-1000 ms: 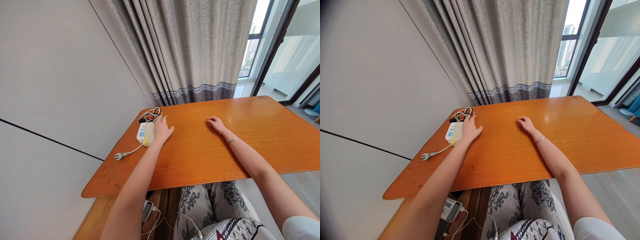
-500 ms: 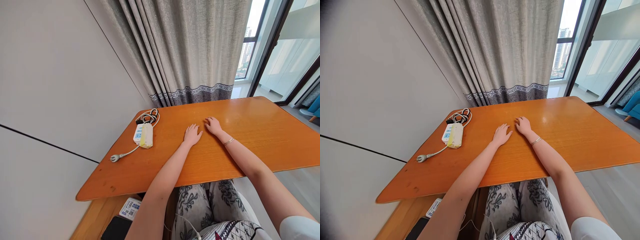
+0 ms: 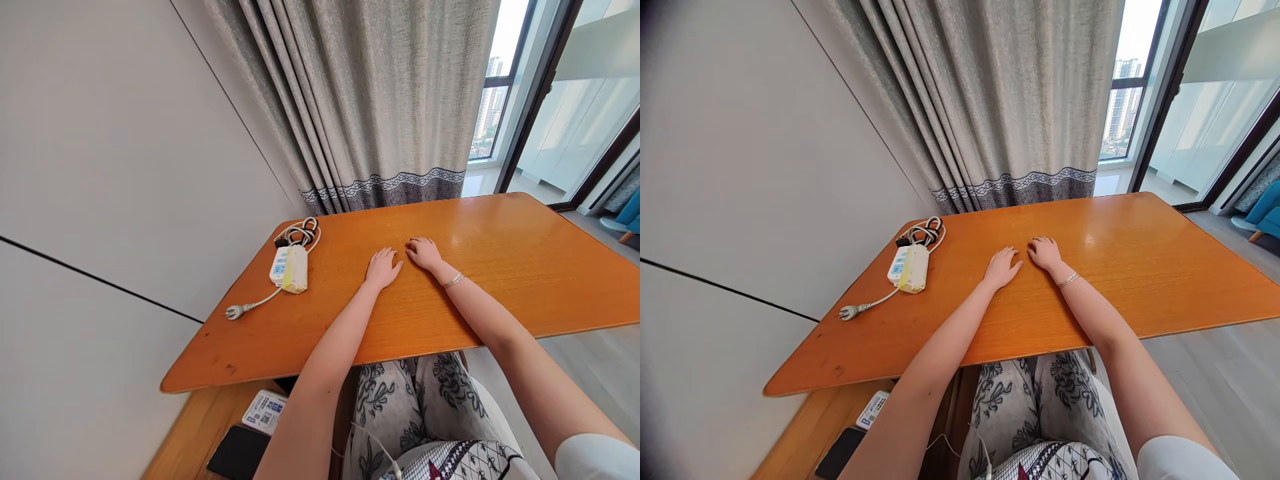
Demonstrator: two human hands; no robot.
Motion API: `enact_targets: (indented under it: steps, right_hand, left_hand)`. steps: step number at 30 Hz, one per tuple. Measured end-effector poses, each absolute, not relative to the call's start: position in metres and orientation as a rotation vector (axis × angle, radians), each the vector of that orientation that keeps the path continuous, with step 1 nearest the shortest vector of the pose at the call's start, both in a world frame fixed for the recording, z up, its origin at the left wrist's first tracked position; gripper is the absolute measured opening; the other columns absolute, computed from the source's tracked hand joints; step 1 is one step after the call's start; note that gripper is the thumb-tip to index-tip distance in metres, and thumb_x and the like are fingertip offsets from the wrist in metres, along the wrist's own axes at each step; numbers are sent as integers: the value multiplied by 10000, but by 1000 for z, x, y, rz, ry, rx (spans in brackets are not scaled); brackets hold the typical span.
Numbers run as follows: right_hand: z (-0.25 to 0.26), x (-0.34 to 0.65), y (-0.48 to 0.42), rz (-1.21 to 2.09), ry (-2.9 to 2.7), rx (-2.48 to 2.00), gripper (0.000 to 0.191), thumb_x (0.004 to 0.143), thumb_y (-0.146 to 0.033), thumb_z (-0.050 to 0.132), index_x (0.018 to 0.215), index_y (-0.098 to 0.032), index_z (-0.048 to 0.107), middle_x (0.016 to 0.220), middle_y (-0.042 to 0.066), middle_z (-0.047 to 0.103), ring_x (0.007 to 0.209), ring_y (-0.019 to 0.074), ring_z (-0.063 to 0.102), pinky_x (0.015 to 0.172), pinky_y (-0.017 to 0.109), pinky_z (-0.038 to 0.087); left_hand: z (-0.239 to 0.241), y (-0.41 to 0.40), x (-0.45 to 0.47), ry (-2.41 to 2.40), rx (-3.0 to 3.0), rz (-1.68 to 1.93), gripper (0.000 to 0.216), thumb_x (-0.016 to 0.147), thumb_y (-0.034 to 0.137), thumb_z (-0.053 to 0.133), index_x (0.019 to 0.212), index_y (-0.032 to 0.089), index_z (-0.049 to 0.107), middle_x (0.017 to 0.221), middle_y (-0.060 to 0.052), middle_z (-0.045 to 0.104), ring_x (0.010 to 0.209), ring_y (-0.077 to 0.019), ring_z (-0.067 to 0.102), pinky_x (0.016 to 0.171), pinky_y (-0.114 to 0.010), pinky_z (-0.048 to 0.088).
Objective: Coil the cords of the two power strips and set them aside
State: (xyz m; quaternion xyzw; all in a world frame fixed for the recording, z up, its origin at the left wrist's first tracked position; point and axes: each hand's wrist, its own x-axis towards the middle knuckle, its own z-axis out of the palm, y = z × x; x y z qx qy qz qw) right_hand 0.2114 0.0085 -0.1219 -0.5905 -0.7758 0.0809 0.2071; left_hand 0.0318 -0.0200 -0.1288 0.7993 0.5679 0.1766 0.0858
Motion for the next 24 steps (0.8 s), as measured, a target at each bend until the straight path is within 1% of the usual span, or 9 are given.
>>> enact_targets:
  steps: [3,5,10,14,19,24]
  right_hand:
    - [-121,211,7,212,-2164,-1639,320,995,-286,530,1236,-200,722,1413,120,654,1334,267,566,1161,421,354]
    - [-120,211,7,205,-2165,-1635,311,995,-279,530,1223,-193,722,1386,116,673,1310,260,583,1141,403,371]
    - [-119,212,4,187,-2163,-1641,304,1002,-266,510,1202,-179,722,1331,118,704,1253,252,619,1094,378,403]
    - [-119,212,-4,160,-2157,-1661,325,1013,-286,484,1208,-176,720,1327,126,707,1306,272,581,1127,398,369]
    - [-117,213,-21,125,-2151,-1680,348,1009,-300,482,1199,-126,717,1331,160,698,1401,313,494,1177,431,311]
    - [-114,214,-41,111,-2141,-1684,367,1007,-333,504,1232,-114,693,1396,183,652,1436,318,460,1188,440,313]
  left_hand:
    - [-128,-21,32,1693,2371,557,471,973,355,536,1379,129,617,1555,-174,526,1486,-307,439,1261,-471,278]
    - [-126,-22,33,1700,2366,585,433,976,333,532,1345,133,640,1525,-175,557,1461,-308,469,1242,-463,312]
    - [-122,-26,35,1753,2334,682,364,990,290,496,1275,141,667,1384,-167,659,1317,-289,589,1150,-420,419]
    - [-118,-31,35,1822,2302,760,338,998,260,468,1245,139,665,1338,-163,673,1279,-287,598,1122,-408,429]
    - [-112,-43,37,1913,2274,810,312,995,236,450,1186,140,678,1284,-179,685,1244,-312,604,1095,-428,430]
    - [-109,-58,37,1972,2272,812,310,988,230,442,1157,146,687,1233,-187,696,1219,-324,612,1076,-449,436]
